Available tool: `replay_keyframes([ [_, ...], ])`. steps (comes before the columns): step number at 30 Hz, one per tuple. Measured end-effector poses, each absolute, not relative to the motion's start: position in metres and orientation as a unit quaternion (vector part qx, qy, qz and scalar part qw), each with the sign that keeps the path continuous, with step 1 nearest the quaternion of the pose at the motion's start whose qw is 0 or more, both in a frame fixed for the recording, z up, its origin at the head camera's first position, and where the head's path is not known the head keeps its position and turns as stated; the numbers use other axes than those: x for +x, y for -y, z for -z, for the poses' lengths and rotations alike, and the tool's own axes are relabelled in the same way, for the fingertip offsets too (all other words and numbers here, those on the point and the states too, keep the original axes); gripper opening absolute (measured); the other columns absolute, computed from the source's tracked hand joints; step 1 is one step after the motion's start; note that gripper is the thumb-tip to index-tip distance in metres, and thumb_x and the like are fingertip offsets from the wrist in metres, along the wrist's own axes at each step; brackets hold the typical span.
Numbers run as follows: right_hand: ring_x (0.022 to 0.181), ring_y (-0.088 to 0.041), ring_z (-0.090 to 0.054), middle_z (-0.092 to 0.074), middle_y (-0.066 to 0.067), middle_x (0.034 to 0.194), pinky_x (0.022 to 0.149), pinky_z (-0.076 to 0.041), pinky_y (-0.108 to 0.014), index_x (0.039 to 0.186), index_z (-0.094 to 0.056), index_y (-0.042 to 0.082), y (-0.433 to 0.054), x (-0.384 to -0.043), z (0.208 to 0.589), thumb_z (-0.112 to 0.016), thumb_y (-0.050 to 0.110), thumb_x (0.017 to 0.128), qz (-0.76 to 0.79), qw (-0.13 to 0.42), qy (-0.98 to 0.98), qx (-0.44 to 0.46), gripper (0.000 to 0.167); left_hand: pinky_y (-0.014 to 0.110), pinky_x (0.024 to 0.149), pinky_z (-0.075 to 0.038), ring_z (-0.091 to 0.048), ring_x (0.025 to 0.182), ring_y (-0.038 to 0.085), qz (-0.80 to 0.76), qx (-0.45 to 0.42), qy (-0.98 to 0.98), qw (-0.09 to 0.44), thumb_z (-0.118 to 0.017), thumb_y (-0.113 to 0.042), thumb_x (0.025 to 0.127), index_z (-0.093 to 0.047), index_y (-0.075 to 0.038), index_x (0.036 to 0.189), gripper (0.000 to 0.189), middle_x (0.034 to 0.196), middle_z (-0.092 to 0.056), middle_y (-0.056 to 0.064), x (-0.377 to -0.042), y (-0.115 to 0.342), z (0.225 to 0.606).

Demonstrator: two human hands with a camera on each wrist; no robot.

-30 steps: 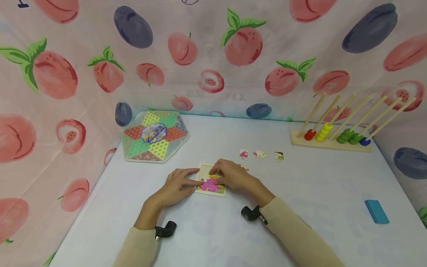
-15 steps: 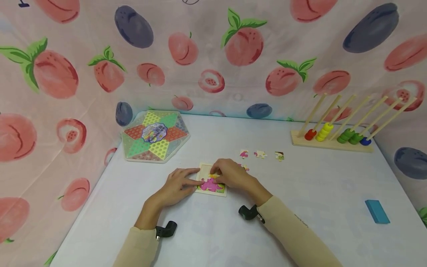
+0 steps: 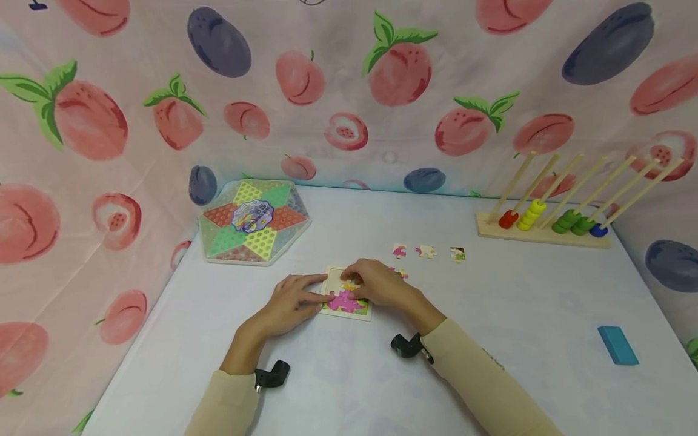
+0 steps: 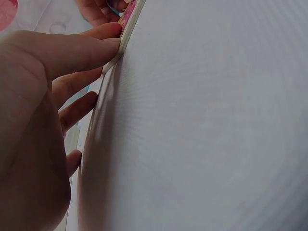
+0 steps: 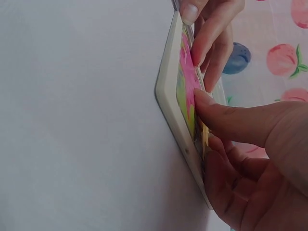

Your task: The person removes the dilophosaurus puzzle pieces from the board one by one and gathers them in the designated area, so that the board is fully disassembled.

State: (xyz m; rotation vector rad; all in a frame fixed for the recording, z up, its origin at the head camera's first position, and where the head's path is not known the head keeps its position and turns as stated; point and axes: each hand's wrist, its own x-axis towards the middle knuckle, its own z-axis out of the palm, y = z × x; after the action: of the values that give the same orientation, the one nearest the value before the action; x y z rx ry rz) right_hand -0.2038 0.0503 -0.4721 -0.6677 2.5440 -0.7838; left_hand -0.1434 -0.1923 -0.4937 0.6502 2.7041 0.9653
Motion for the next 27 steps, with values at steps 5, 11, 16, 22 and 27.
replay_keyframes([
  [5, 0.098, -0.013, -0.059, -0.069, 0.0, 0.114, 0.093, -0.054, -0.034, 0.123, -0.074, 0.015, -0.0502, -0.2006, 0.4717, -0.08, 0.02, 0.088, 0.285, 0.192, -0.908, -0.24, 0.035, 0.063, 0.118, -0.017, -0.038, 0.143, 0.032, -0.325, 0.221, -0.915, 0.094, -0.069, -0.016, 0.096, -0.075, -0.027, 0.125, 0.032, 0.159, -0.048, 0.003, -0.1422, 0.1925, 0.4938],
  [11, 0.098, -0.014, -0.06, -0.065, 0.001, 0.11, 0.092, -0.055, -0.033, 0.118, -0.074, 0.016, -0.0508, -0.1977, 0.472, -0.082, 0.018, 0.087, 0.295, 0.178, -0.908, -0.238, 0.032, 0.065, 0.118, -0.017, -0.039, 0.142, 0.032, -0.326, 0.224, -0.914, 0.092, -0.069, -0.014, 0.095, -0.075, -0.026, 0.125, 0.033, 0.158, -0.049, 0.004, -0.1414, 0.192, 0.4936],
  [16, 0.096, -0.013, -0.061, -0.067, 0.003, 0.104, 0.088, -0.054, -0.032, 0.116, -0.074, 0.019, -0.0508, -0.1973, 0.4714, -0.083, 0.02, 0.085, 0.282, 0.162, -0.915, -0.241, 0.032, 0.064, 0.119, -0.017, -0.038, 0.143, 0.032, -0.325, 0.223, -0.914, 0.093, -0.069, -0.016, 0.096, -0.074, -0.027, 0.126, 0.032, 0.159, -0.048, 0.004, -0.142, 0.1921, 0.493],
  [22, 0.094, -0.011, -0.066, -0.072, 0.008, 0.098, 0.087, -0.054, -0.032, 0.11, -0.076, 0.022, -0.0525, -0.1966, 0.4706, -0.086, 0.024, 0.082, 0.264, 0.123, -0.925, -0.244, 0.03, 0.063, 0.12, -0.016, -0.037, 0.145, 0.03, -0.324, 0.22, -0.915, 0.097, -0.069, -0.016, 0.096, -0.074, -0.028, 0.126, 0.033, 0.159, -0.048, 0.002, -0.1426, 0.1919, 0.493],
  [27, 0.093, -0.011, -0.067, -0.075, 0.007, 0.099, 0.088, -0.055, -0.031, 0.107, -0.077, 0.022, -0.0553, -0.1967, 0.4677, -0.084, 0.022, 0.085, 0.288, 0.119, -0.922, -0.23, 0.024, 0.063, 0.12, -0.016, -0.037, 0.144, 0.03, -0.325, 0.221, -0.915, 0.094, -0.069, -0.015, 0.096, -0.074, -0.029, 0.126, 0.034, 0.16, -0.047, 0.002, -0.1427, 0.1926, 0.4941],
])
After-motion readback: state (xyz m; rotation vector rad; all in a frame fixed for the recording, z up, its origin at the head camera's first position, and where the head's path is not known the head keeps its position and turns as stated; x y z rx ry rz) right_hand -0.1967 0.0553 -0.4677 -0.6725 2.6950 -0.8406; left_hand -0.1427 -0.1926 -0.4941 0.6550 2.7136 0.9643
